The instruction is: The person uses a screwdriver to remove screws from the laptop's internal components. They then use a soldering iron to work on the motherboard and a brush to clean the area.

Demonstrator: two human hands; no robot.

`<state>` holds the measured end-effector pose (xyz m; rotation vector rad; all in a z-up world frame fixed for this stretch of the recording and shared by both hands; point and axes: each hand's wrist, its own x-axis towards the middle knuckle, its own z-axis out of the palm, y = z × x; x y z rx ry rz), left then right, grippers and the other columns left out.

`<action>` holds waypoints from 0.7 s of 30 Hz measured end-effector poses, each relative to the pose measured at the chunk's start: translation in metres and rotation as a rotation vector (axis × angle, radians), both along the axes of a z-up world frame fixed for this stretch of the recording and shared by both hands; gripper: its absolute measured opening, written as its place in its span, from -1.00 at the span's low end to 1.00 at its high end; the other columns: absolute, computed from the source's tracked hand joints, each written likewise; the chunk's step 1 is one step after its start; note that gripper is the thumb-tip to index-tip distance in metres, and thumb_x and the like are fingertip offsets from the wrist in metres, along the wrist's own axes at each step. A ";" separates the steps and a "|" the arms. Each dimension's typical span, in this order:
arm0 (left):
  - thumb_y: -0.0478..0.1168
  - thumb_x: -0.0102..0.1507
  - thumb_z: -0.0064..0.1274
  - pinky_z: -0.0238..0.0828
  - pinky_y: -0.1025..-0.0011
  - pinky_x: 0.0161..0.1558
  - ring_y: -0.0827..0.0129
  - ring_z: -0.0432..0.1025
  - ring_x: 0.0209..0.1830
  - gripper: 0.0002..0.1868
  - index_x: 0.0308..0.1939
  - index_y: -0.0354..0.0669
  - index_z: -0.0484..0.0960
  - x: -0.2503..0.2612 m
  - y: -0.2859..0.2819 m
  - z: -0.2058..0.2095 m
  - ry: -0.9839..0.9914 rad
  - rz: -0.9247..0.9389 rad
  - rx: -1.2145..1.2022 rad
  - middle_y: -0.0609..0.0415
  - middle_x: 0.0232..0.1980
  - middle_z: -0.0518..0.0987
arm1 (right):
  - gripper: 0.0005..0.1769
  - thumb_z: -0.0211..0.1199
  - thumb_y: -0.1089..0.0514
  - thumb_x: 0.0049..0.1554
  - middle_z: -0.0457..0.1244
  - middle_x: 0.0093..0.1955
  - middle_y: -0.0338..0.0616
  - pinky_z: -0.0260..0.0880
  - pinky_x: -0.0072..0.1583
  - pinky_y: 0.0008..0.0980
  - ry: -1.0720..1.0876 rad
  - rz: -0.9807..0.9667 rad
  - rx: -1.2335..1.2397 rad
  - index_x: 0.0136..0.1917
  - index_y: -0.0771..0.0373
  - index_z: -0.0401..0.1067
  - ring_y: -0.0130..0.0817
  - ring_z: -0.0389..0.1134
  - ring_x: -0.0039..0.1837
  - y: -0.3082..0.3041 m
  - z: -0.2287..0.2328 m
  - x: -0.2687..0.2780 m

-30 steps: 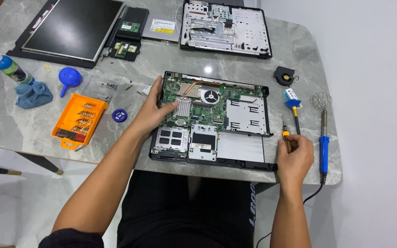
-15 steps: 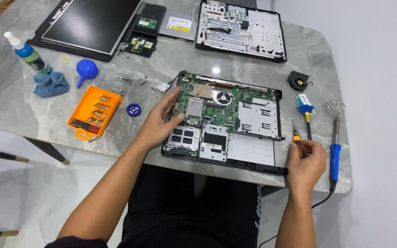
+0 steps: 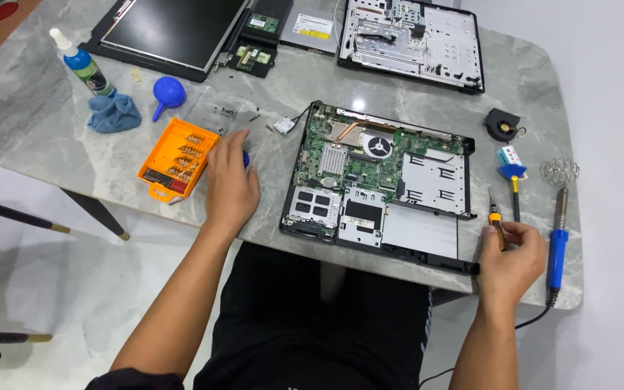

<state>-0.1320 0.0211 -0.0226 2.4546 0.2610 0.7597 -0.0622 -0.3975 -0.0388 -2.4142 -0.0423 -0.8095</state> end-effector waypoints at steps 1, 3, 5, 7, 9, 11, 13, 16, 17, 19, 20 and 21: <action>-0.48 0.14 -0.09 0.05 0.04 0.28 -0.06 0.11 0.28 -0.37 0.31 -0.28 0.20 0.001 0.001 -0.003 0.001 -0.003 0.000 -0.19 0.27 0.27 | -0.82 0.32 0.26 0.11 0.24 -0.08 -0.05 0.22 0.05 -0.23 0.001 -0.003 0.000 -0.04 0.34 0.40 -0.20 0.24 -0.03 -0.001 -0.001 0.001; -0.47 0.13 -0.07 0.05 0.06 0.30 -0.13 0.12 0.31 -0.29 0.36 -0.36 0.08 0.004 0.003 -0.009 -0.018 0.032 -0.008 -0.28 0.32 0.21 | -0.81 0.34 0.25 0.09 0.24 -0.09 -0.06 0.22 0.04 -0.20 0.010 -0.007 -0.025 -0.04 0.30 0.40 -0.19 0.23 -0.03 -0.004 -0.004 0.002; -0.51 0.14 -0.12 0.09 0.11 0.29 -0.09 0.14 0.31 -0.28 0.38 -0.31 0.03 0.000 0.001 -0.002 -0.029 0.014 -0.110 -0.26 0.33 0.17 | -0.81 0.33 0.26 0.08 0.24 -0.09 -0.05 0.22 0.03 -0.20 -0.005 0.003 -0.033 -0.04 0.32 0.39 -0.18 0.24 -0.04 -0.005 -0.005 0.003; -0.54 0.14 -0.16 0.13 0.16 0.27 -0.04 0.16 0.31 -0.25 0.40 -0.26 -0.01 -0.004 0.000 0.003 -0.043 -0.005 -0.213 -0.24 0.34 0.12 | -0.81 0.32 0.27 0.08 0.24 -0.09 -0.03 0.22 0.03 -0.20 -0.023 0.012 -0.040 -0.04 0.33 0.39 -0.17 0.24 -0.04 -0.005 -0.007 0.002; -0.49 0.18 -0.11 0.27 0.18 0.12 0.07 0.33 0.10 -0.26 0.41 -0.21 -0.01 -0.005 -0.002 0.006 -0.067 -0.033 -0.224 -0.21 0.27 0.19 | -0.81 0.30 0.27 0.06 0.24 -0.08 -0.04 0.23 0.04 -0.21 -0.042 0.037 -0.014 -0.04 0.32 0.38 -0.21 0.24 -0.09 -0.006 -0.007 0.004; -0.54 0.12 0.00 0.32 0.15 0.08 -0.03 0.36 0.07 -0.22 0.38 -0.30 0.03 -0.004 -0.002 0.008 -0.108 -0.043 -0.226 -0.26 0.20 0.23 | -0.77 0.38 0.29 0.01 0.22 -0.16 -0.05 0.25 0.06 -0.18 -0.054 -0.001 -0.035 -0.06 0.28 0.41 -0.10 0.27 -0.07 -0.007 -0.011 0.006; -0.58 0.05 0.11 0.37 0.12 0.04 -0.12 0.39 0.04 -0.17 0.36 -0.40 0.08 -0.002 -0.002 0.005 -0.141 -0.050 -0.232 -0.31 0.12 0.27 | -0.72 0.46 0.31 -0.03 0.21 -0.25 -0.06 0.27 0.09 -0.14 -0.057 -0.037 -0.060 -0.08 0.24 0.43 0.02 0.30 -0.05 -0.008 -0.011 0.006; -0.52 0.06 0.18 0.37 0.24 -0.02 -0.01 0.39 -0.01 -0.20 0.34 -0.37 0.14 -0.002 0.000 0.002 -0.163 -0.048 -0.254 -0.23 0.09 0.29 | -0.72 0.45 0.32 -0.03 0.21 -0.23 -0.06 0.27 0.07 -0.15 -0.023 -0.028 -0.027 -0.07 0.24 0.43 0.00 0.30 -0.05 -0.004 -0.007 0.005; -0.51 0.05 0.19 0.38 0.24 -0.04 0.00 0.39 -0.03 -0.22 0.31 -0.37 0.19 -0.002 -0.001 0.004 -0.150 -0.040 -0.232 -0.20 0.06 0.30 | -0.73 0.43 0.35 -0.01 0.21 -0.21 -0.04 0.28 0.06 -0.15 -0.013 -0.020 -0.023 -0.06 0.26 0.43 0.00 0.30 -0.05 -0.004 -0.005 0.004; -0.50 0.03 0.21 0.39 0.23 -0.06 0.01 0.39 -0.05 -0.24 0.29 -0.36 0.25 -0.003 -0.001 0.006 -0.133 -0.036 -0.210 -0.17 0.04 0.31 | -0.74 0.42 0.38 0.00 0.22 -0.20 -0.03 0.29 0.05 -0.15 0.002 -0.016 -0.019 -0.05 0.28 0.43 0.00 0.31 -0.05 -0.001 -0.003 0.003; -0.48 0.03 0.21 0.37 0.26 -0.04 0.06 0.37 -0.04 -0.30 0.24 -0.33 0.33 -0.002 0.000 0.006 -0.106 -0.030 -0.165 -0.11 0.03 0.32 | -0.74 0.40 0.40 0.00 0.23 -0.18 0.01 0.30 0.05 -0.14 0.005 -0.008 -0.003 -0.04 0.30 0.43 0.02 0.31 -0.04 0.001 -0.002 0.002; -0.46 0.03 0.20 0.35 0.28 -0.03 0.12 0.36 -0.04 -0.36 0.20 -0.29 0.41 -0.002 0.000 0.006 -0.081 -0.022 -0.120 -0.05 0.02 0.33 | -0.74 0.38 0.41 0.00 0.23 -0.17 0.04 0.30 0.04 -0.12 0.004 0.001 0.012 -0.03 0.33 0.43 0.03 0.32 -0.03 0.003 0.000 0.002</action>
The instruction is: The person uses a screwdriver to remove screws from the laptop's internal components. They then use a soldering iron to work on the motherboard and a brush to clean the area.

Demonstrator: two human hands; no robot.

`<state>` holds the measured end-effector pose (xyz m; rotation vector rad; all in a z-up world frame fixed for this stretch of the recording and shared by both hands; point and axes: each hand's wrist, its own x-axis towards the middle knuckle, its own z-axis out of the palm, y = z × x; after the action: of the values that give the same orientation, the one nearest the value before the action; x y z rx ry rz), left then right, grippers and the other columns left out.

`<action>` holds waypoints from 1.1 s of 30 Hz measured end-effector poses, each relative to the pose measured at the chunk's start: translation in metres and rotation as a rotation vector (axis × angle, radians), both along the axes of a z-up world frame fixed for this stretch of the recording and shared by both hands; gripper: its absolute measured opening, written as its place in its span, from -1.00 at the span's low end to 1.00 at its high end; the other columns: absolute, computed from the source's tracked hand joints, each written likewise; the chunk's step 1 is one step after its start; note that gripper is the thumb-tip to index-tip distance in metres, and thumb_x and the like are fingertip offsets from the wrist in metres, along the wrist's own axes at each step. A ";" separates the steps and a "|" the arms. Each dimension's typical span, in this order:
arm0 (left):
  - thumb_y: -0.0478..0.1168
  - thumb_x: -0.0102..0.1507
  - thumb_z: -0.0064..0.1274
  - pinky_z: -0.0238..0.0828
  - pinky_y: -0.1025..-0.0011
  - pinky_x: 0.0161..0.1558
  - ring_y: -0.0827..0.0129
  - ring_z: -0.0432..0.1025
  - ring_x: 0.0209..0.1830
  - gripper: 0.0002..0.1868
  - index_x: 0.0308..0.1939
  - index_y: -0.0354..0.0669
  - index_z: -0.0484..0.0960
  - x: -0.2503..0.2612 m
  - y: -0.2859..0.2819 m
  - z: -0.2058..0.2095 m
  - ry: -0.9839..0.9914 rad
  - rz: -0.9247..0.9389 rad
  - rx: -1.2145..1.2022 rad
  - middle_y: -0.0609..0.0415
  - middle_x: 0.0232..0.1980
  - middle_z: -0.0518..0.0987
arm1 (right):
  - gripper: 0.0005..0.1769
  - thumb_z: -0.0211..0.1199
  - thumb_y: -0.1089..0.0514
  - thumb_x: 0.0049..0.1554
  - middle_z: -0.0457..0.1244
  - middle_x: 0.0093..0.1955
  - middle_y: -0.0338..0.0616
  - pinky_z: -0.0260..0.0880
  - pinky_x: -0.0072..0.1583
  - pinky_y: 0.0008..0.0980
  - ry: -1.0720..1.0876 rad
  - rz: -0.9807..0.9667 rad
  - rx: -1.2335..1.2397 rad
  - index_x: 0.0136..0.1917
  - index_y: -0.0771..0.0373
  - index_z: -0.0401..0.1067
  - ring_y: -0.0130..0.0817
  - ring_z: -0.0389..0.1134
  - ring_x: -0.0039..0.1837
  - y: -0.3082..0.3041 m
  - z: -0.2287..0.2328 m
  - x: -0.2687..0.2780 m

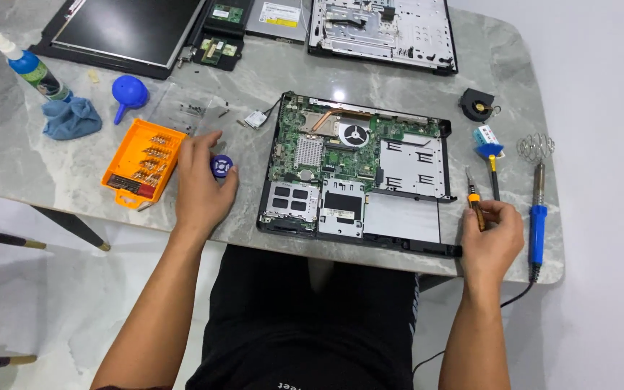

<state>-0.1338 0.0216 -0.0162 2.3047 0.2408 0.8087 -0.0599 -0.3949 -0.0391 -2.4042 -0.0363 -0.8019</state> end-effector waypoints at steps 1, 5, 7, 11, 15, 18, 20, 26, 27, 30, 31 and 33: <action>-0.46 0.03 0.20 0.35 0.28 -0.03 0.12 0.36 -0.04 -0.36 0.20 -0.29 0.41 -0.001 -0.002 0.002 0.002 -0.004 -0.002 -0.05 0.02 0.33 | -0.74 0.38 0.41 0.00 0.23 -0.17 0.04 0.30 0.04 -0.12 0.002 -0.004 -0.002 -0.03 0.33 0.43 0.03 0.32 -0.03 -0.001 0.000 -0.002; -0.56 0.05 0.04 0.28 0.14 0.10 -0.08 0.31 0.09 -0.39 0.21 -0.35 0.38 -0.003 -0.004 0.009 0.032 -0.012 0.007 -0.17 0.07 0.32 | -0.80 0.32 0.43 0.06 0.26 -0.17 0.10 0.34 -0.01 -0.13 0.005 0.015 0.062 -0.02 0.35 0.42 0.09 0.33 -0.02 0.002 0.003 -0.003; -0.57 0.05 0.01 0.27 0.13 0.12 -0.10 0.30 0.12 -0.39 0.21 -0.35 0.38 -0.002 -0.004 0.010 0.039 -0.012 0.001 -0.18 0.08 0.32 | -0.82 0.29 0.43 0.10 0.26 -0.16 0.11 0.35 -0.01 -0.14 -0.002 0.018 0.075 -0.02 0.34 0.42 0.10 0.34 -0.01 0.002 0.003 -0.004; -0.57 0.06 0.00 0.25 0.11 0.16 -0.12 0.29 0.16 -0.40 0.21 -0.37 0.36 -0.002 -0.004 0.008 0.036 -0.023 -0.003 -0.22 0.10 0.33 | -0.84 0.25 0.43 0.14 0.28 -0.13 0.08 0.36 -0.02 -0.19 -0.002 0.003 0.095 0.00 0.33 0.41 0.04 0.35 0.00 -0.002 -0.001 -0.005; -0.44 0.13 -0.10 0.10 0.14 0.25 -0.03 0.18 0.23 -0.48 0.20 -0.31 0.30 0.001 0.001 -0.003 0.039 -0.055 0.031 -0.19 0.16 0.30 | -0.85 0.21 0.33 0.09 0.25 -0.05 -0.10 0.26 0.06 -0.28 0.023 0.030 0.049 -0.03 0.28 0.38 -0.27 0.27 -0.04 -0.003 0.001 -0.003; -0.33 0.18 0.00 0.16 0.11 0.17 -0.01 0.22 0.15 -0.49 0.22 -0.30 0.32 0.004 0.003 -0.010 0.084 -0.037 0.139 -0.17 0.13 0.36 | -0.83 0.23 0.31 0.08 0.25 -0.03 -0.07 0.24 0.09 -0.24 0.054 0.016 0.021 -0.02 0.29 0.40 -0.23 0.27 0.01 -0.003 0.002 -0.003; -0.27 0.18 0.03 0.17 0.13 0.12 0.01 0.23 0.11 -0.48 0.23 -0.26 0.33 0.004 0.003 -0.012 0.113 -0.027 0.147 -0.14 0.11 0.37 | -0.82 0.27 0.29 0.07 0.25 -0.03 -0.07 0.24 0.08 -0.24 0.059 0.011 0.017 -0.02 0.28 0.39 -0.23 0.27 0.01 -0.001 0.003 -0.003; -0.15 0.20 0.01 0.17 0.14 0.03 0.05 0.27 -0.01 -0.48 0.22 -0.22 0.36 0.006 0.001 -0.009 0.210 -0.021 0.160 -0.06 -0.03 0.43 | -0.79 0.29 0.26 0.07 0.28 -0.05 -0.14 0.25 0.05 -0.26 0.127 -0.005 -0.005 0.00 0.26 0.40 -0.25 0.27 -0.04 -0.002 0.004 0.001; -0.16 0.20 0.00 0.18 0.13 0.02 0.05 0.27 -0.01 -0.48 0.22 -0.22 0.35 0.006 0.001 -0.009 0.209 -0.023 0.174 -0.07 -0.02 0.43 | -0.83 0.25 0.28 0.09 0.29 -0.07 -0.17 0.26 0.03 -0.29 0.171 -0.011 0.030 0.00 0.25 0.41 -0.28 0.27 -0.07 0.002 0.008 0.000; -0.21 0.22 -0.04 0.18 0.15 0.02 0.03 0.29 -0.01 -0.51 0.23 -0.20 0.33 0.006 0.001 -0.008 0.193 -0.030 0.162 -0.06 -0.02 0.48 | -0.81 0.14 0.31 0.13 0.27 -0.03 -0.10 0.24 0.05 -0.27 0.078 0.021 0.070 0.05 0.30 0.36 -0.23 0.26 -0.02 0.000 0.006 -0.001; -0.21 0.22 -0.04 0.18 0.15 0.02 0.03 0.29 -0.01 -0.51 0.23 -0.20 0.33 0.005 0.000 -0.005 0.193 -0.028 0.161 -0.06 -0.02 0.48 | -0.81 0.14 0.31 0.13 0.27 -0.03 -0.10 0.24 0.05 -0.27 0.079 0.024 0.069 0.05 0.30 0.36 -0.23 0.26 -0.02 0.002 0.007 -0.004; -0.23 0.23 -0.09 0.17 0.13 0.02 0.07 0.24 0.04 -0.50 0.27 -0.17 0.30 0.003 -0.002 0.001 0.278 -0.048 0.098 0.07 0.03 0.55 | -0.81 0.08 0.40 0.19 0.22 0.01 0.05 0.26 0.04 -0.26 0.006 0.051 0.125 0.09 0.43 0.29 -0.14 0.25 0.00 0.004 0.010 -0.008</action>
<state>-0.1303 0.0195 -0.0147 2.5032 0.2716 0.4836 -0.0679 -0.3905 -0.0296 -2.2790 -0.0439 -0.7511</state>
